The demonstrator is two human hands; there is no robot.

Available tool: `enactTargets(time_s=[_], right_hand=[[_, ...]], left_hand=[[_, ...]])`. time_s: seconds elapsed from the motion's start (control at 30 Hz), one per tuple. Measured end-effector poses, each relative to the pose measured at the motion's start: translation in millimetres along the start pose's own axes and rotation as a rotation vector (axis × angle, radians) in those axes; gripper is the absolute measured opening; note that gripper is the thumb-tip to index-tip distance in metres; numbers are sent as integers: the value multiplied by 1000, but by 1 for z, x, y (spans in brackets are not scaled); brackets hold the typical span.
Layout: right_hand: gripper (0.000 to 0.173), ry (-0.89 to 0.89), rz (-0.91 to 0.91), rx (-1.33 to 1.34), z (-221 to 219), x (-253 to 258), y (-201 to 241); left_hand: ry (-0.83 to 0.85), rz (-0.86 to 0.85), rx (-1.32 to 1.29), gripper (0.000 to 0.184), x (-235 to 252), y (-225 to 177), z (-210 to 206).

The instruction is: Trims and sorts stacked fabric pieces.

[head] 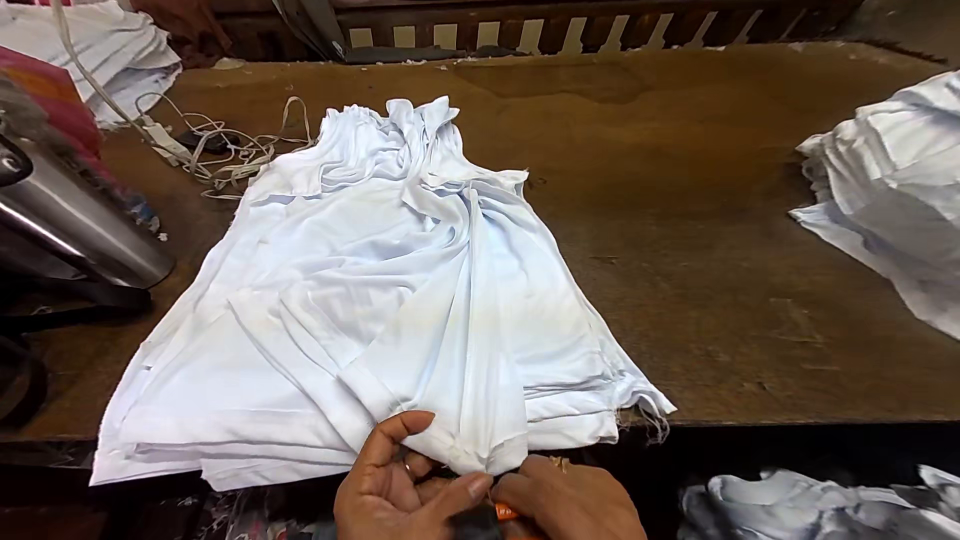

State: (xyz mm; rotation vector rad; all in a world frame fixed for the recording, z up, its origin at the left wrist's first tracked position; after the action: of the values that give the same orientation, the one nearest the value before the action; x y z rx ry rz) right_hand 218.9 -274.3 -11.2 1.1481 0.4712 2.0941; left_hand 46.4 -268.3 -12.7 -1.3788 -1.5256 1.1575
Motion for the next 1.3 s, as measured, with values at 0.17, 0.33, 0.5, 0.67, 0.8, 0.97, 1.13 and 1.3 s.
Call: enactTargets(time_s=[0.17,0.33,0.5,0.67,0.8,0.97,1.13,1.3], right_hand=[[20,23,50,-48,0,-6,8],[50,-30,-122,-298,16,-19,-13],[40,-61,-40,-408,13,-26,-16],[39,-125,1,-402,-2,-18,-16],[36,-137,17,-437,-5,-13,-17],[39,-133,-19,-314,0,-11,-23],[42,-127,-7,-354,12,-10,-26],[40,-126,50,-401,7,-10,-26]], left_hand=[[-23,52,32,71,0,0,-4],[-19,58,-64,75,2,-3,1],[-23,97,-76,77,-1,-5,0],[-29,106,-62,79,-3,-5,-1],[-32,102,-52,80,-4,-4,0],[-9,99,-25,70,-4,-7,0],[-20,24,-25,34,-1,-10,7],[-68,-24,22,36,-4,-13,3]])
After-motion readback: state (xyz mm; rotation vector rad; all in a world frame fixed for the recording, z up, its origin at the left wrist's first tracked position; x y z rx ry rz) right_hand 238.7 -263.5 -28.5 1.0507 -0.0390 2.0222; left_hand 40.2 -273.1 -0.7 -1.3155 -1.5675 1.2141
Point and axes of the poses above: each hand's wrist, its own x-axis towards the middle knuckle, its own z-axis out of the back of the hand, y = z × x, the point moved 3 cm from there along x, towards the middle knuckle, and after that the axes turned 4 degrees about x, right-handed, at the moved point
